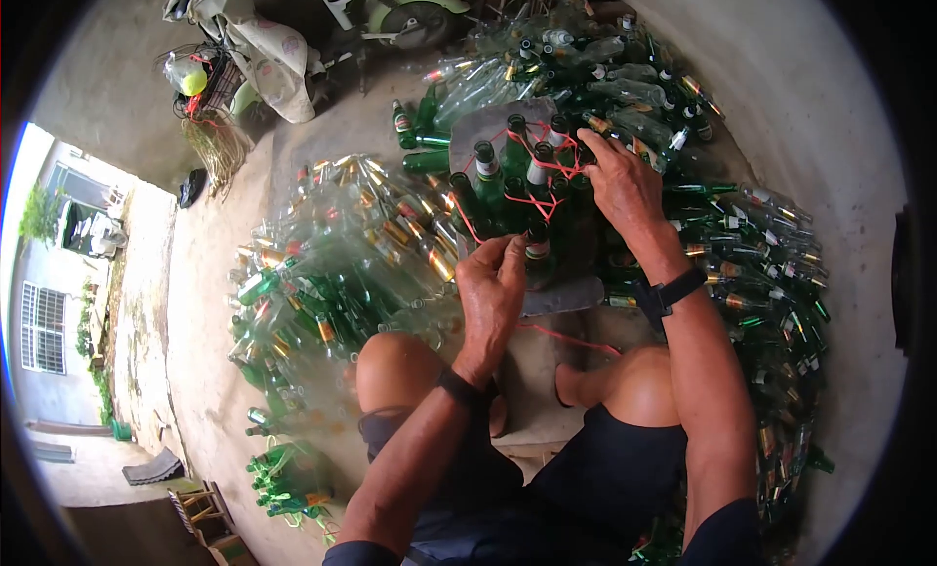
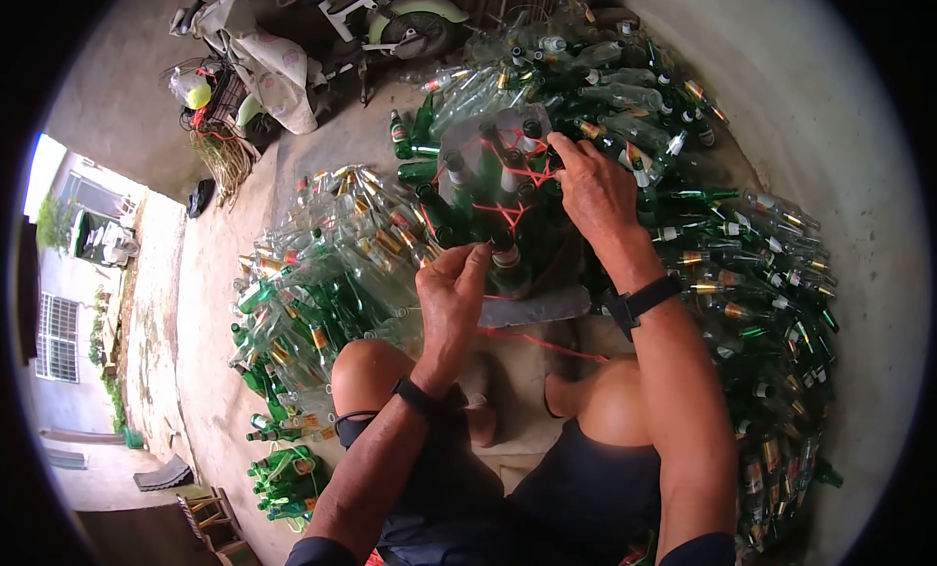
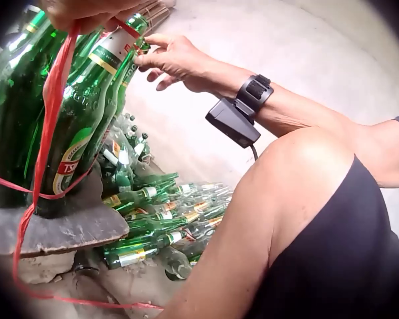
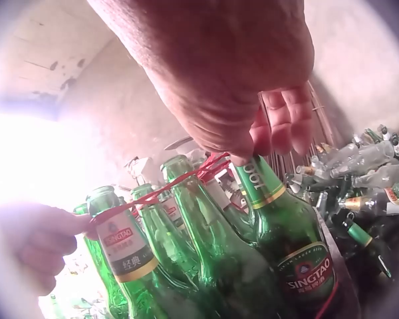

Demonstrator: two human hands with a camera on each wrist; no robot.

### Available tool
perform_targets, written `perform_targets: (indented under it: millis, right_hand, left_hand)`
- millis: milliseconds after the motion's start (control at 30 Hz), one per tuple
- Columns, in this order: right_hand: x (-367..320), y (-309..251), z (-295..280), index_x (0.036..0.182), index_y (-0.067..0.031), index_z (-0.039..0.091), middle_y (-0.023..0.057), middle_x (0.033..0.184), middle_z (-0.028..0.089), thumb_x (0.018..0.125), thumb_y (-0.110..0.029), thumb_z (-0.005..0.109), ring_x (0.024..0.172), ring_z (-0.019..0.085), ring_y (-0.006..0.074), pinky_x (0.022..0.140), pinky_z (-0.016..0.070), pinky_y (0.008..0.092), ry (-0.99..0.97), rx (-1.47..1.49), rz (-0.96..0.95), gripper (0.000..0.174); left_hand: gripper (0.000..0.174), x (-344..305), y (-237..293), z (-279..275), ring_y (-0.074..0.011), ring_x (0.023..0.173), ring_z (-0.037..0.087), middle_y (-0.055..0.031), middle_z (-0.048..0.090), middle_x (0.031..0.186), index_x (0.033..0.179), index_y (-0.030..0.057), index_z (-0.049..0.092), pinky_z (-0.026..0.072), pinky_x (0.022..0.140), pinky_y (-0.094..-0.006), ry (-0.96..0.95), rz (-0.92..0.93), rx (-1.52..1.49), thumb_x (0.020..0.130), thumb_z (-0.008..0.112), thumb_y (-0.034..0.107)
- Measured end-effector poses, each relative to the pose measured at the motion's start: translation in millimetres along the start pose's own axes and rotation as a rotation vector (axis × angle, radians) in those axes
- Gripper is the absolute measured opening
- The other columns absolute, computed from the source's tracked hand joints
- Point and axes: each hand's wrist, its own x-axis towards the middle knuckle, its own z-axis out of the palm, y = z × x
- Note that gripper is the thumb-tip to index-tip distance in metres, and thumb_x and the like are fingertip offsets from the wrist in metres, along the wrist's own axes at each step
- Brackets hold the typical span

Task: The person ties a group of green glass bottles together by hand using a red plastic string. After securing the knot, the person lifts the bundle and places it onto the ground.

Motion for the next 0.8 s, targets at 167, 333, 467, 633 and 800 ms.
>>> perform_targets:
  millis: [167, 333, 467, 633, 800]
  right_hand:
    - [1, 1, -2, 0.138, -0.0162, 0.060, 0.0123, 0.113, 0.071, 0.091, -0.008, 0.074, 0.100, 0.071, 0.0393, 0.079, 0.0580, 0.0502, -0.011, -0.030, -0.016, 0.051]
    - [1, 4, 1, 0.141, -0.0160, 0.059, 0.0138, 0.125, 0.069, 0.090, -0.010, 0.075, 0.110, 0.069, 0.0388, 0.088, 0.0573, 0.0499, 0.002, -0.044, -0.018, 0.054]
    - [3, -1, -2, 0.142, -0.0143, 0.059, 0.0135, 0.125, 0.068, 0.090, -0.006, 0.073, 0.115, 0.066, 0.0372, 0.093, 0.0562, 0.0485, 0.007, -0.076, -0.038, 0.055]
    - [10, -37, -37, 0.117, -0.0065, 0.071, 0.0132, 0.108, 0.066, 0.089, 0.004, 0.063, 0.102, 0.069, 0.0344, 0.086, 0.0562, 0.0442, -0.051, 0.077, -0.082, 0.031]
    - [9, -82, -33, 0.099, -0.0044, 0.077, 0.0178, 0.100, 0.069, 0.090, -0.004, 0.057, 0.095, 0.069, 0.0377, 0.084, 0.0553, 0.0460, -0.473, 0.345, -0.251, 0.021]
  left_hand:
    - [0.020, -5, -9, -1, -0.0041, 0.071, 0.054, 0.0011, 0.068, 0.079, 0.106, -0.0049, 0.076, 0.0437, 0.061, -0.0236, 0.091, 0.162, -0.068, 0.103, 0.069, 0.014]
    - [0.019, -19, -15, -5, -0.0032, 0.075, 0.055, 0.0031, 0.069, 0.085, 0.108, -0.0044, 0.076, 0.0449, 0.065, -0.0222, 0.123, 0.073, -0.177, 0.103, 0.070, 0.013]
    - [0.022, -18, -22, -5, -0.0034, 0.080, 0.057, 0.0035, 0.069, 0.089, 0.107, -0.0059, 0.076, 0.0467, 0.071, -0.0223, 0.104, -0.048, -0.215, 0.102, 0.071, 0.015]
    - [0.025, -5, -30, -4, -0.0059, 0.075, 0.059, -0.0018, 0.073, 0.087, 0.106, -0.0068, 0.077, 0.0489, 0.066, -0.0254, 0.085, -0.116, -0.234, 0.098, 0.075, 0.016]
    - [0.025, 3, -34, -1, -0.0066, 0.072, 0.059, -0.0028, 0.073, 0.083, 0.101, -0.0072, 0.078, 0.0488, 0.062, -0.0263, 0.117, -0.171, -0.237, 0.096, 0.077, 0.017]
